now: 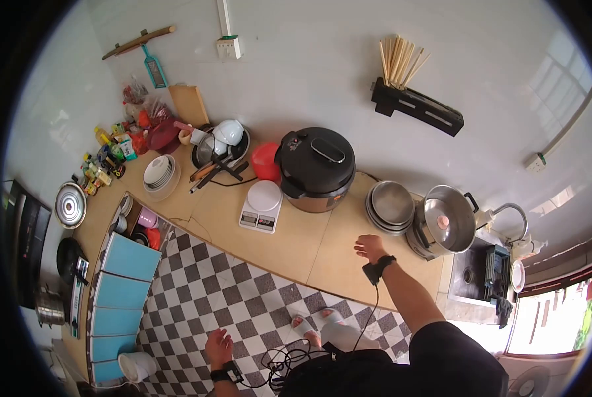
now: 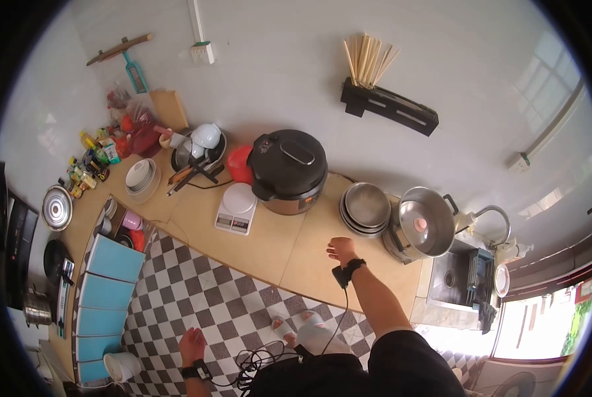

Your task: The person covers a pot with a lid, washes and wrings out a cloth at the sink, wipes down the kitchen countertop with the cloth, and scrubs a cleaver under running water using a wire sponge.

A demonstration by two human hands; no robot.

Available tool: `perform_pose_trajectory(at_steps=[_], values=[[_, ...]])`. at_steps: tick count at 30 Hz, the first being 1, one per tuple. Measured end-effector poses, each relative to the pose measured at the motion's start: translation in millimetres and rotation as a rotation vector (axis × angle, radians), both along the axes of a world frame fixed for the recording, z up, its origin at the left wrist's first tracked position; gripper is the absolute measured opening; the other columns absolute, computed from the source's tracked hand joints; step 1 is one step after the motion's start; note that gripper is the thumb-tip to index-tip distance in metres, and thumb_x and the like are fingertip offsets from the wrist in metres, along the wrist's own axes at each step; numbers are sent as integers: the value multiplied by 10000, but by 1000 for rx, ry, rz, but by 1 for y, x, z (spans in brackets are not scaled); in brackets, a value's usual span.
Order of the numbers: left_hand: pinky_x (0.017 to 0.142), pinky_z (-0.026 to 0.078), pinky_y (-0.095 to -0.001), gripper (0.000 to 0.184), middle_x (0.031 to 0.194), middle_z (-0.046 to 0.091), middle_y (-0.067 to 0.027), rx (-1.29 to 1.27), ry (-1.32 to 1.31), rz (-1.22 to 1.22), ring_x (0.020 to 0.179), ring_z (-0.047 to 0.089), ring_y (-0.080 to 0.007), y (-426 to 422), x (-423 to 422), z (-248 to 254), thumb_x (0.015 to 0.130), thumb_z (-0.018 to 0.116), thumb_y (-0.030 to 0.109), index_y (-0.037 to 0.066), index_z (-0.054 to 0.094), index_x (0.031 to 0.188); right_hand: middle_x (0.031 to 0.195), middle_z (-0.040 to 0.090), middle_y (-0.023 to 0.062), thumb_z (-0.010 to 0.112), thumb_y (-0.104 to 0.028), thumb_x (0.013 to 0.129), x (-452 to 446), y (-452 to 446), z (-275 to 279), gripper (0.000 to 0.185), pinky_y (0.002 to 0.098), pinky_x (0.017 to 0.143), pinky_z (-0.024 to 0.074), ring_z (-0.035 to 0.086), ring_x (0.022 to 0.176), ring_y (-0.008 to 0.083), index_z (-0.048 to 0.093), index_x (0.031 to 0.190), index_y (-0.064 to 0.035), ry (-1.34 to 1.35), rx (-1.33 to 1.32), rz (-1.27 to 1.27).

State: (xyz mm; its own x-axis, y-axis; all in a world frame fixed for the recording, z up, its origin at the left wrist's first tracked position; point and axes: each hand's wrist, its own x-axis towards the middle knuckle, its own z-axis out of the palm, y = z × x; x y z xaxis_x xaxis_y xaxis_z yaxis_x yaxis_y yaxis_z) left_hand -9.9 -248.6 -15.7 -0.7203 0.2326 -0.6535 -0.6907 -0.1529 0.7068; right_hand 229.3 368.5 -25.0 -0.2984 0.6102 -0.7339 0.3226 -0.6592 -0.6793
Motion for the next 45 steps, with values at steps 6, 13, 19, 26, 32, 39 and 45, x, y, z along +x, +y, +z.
perform_pose_trajectory(at_steps=[6,13,19,26,32,39,45], values=[[758,522,-349,210,1039,671,-50,0,-269,103,881,625,-226,-6,-8,-21,956,581,231,109,650,1113,1466,497,212,591,-86,860,-75,41,-20,606,419,1078,457,492,1352,339,454,1443,6,-505,1051,436],[974,494,-468,397,1394,598,-112,-667,623,-1025,1235,555,-345,-64,-57,-38,1038,522,281,49,594,1353,1328,511,292,558,2,868,-133,103,-74,426,483,994,491,555,1196,462,467,1283,32,-506,1004,241],[859,559,-491,400,1214,706,-115,-1066,1376,-1359,1024,686,-329,-3,-143,21,991,626,244,72,595,1351,1063,609,267,577,9,886,-134,92,-48,140,523,844,517,610,995,479,585,1026,15,-546,1114,120],[765,562,-395,252,1128,667,-148,-525,701,-770,879,645,-281,126,-188,42,940,531,108,38,618,1165,1029,624,244,455,-102,956,-127,75,-48,173,549,786,521,632,914,476,601,945,-10,-651,1056,51],[754,578,-413,297,1105,693,-165,-280,-24,-565,954,691,-325,192,-202,56,929,546,54,29,596,1221,1109,604,161,526,20,863,-106,41,-45,172,488,865,552,623,1015,407,577,1019,-35,-674,1044,163],[717,573,-404,288,1079,708,-155,-320,-25,-699,879,706,-299,226,-230,51,926,562,91,55,612,1207,1088,618,142,555,0,860,-77,-40,-34,200,466,857,528,574,1024,387,613,1046,-48,-592,1187,102],[714,571,-317,202,1020,715,-114,-279,20,-1055,843,702,-216,327,-219,50,980,577,145,33,655,1128,948,668,113,695,-64,832,4,-134,25,46,421,815,542,631,943,324,695,876,-51,-401,1104,225]])
